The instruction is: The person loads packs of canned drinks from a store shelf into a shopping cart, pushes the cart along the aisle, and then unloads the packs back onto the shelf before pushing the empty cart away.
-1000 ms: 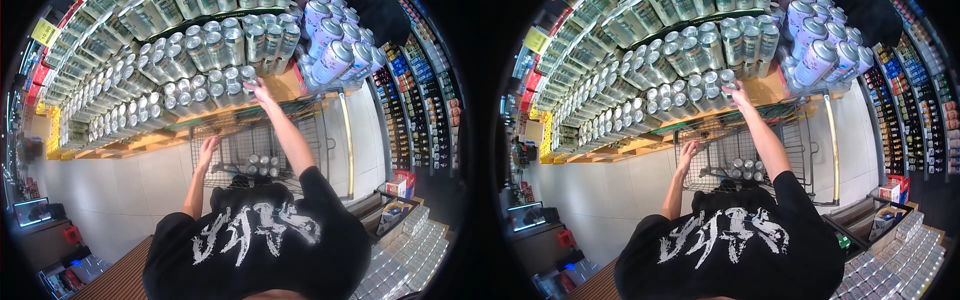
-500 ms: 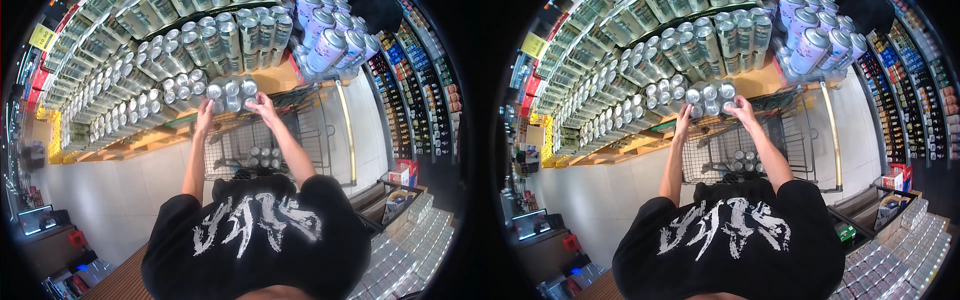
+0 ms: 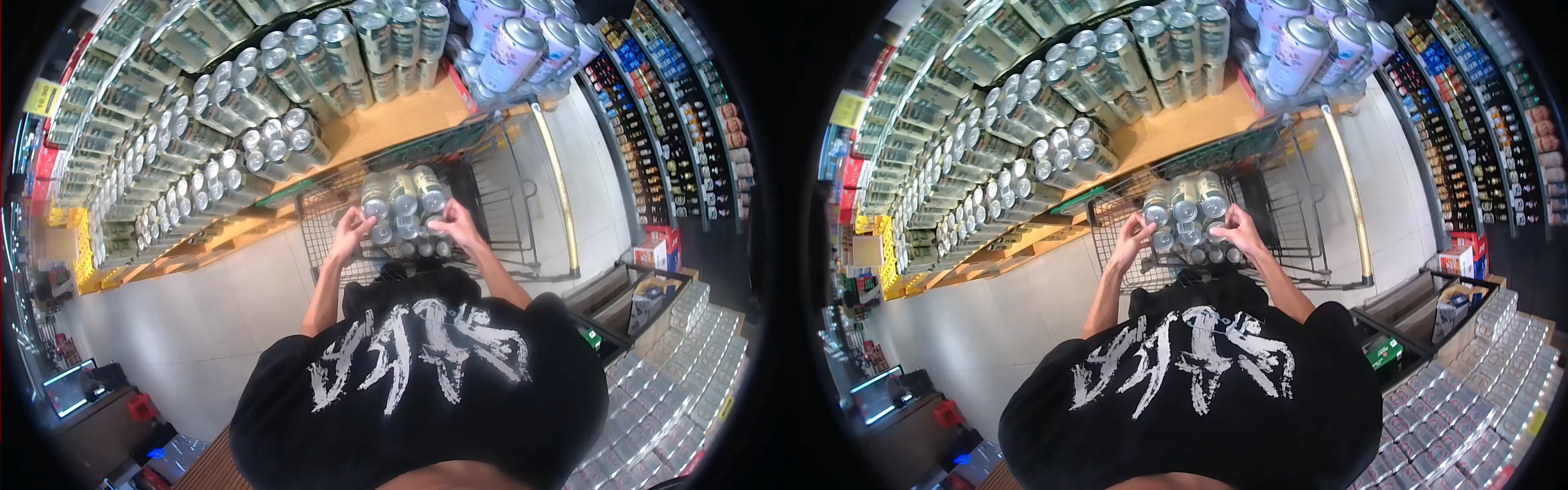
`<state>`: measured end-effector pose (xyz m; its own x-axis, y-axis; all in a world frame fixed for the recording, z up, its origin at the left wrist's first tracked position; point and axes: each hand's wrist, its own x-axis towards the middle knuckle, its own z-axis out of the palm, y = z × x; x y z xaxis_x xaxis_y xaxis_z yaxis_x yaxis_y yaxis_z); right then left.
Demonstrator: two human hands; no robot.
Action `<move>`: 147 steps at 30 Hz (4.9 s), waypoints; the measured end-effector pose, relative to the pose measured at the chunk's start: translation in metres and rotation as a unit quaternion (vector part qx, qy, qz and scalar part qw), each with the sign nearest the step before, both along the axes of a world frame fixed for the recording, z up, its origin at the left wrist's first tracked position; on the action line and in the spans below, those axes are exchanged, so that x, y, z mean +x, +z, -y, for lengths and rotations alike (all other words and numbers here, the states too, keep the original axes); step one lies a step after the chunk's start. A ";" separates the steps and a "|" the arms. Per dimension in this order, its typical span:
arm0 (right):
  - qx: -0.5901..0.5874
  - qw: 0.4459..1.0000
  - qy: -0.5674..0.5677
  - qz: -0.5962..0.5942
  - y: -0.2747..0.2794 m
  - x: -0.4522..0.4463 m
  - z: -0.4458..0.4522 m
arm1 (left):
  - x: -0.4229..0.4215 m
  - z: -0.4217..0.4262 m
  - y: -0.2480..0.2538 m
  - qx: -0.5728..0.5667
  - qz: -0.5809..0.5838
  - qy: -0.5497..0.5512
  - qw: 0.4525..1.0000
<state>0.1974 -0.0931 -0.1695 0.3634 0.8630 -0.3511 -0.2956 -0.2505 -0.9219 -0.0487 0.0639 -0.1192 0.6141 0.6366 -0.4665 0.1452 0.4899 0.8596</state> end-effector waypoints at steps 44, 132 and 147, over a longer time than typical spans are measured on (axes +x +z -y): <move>-0.445 0.837 0.241 0.209 -0.261 0.061 -0.031 | 0.083 -0.020 -0.373 0.064 -0.333 -0.183 0.923; -0.165 0.966 0.052 -0.190 0.052 0.048 0.176 | -0.373 0.219 -0.203 0.200 -0.366 -0.056 0.907; -0.150 0.965 -0.035 0.211 0.043 0.051 0.137 | -0.356 0.161 -0.213 0.143 -0.428 -0.110 0.886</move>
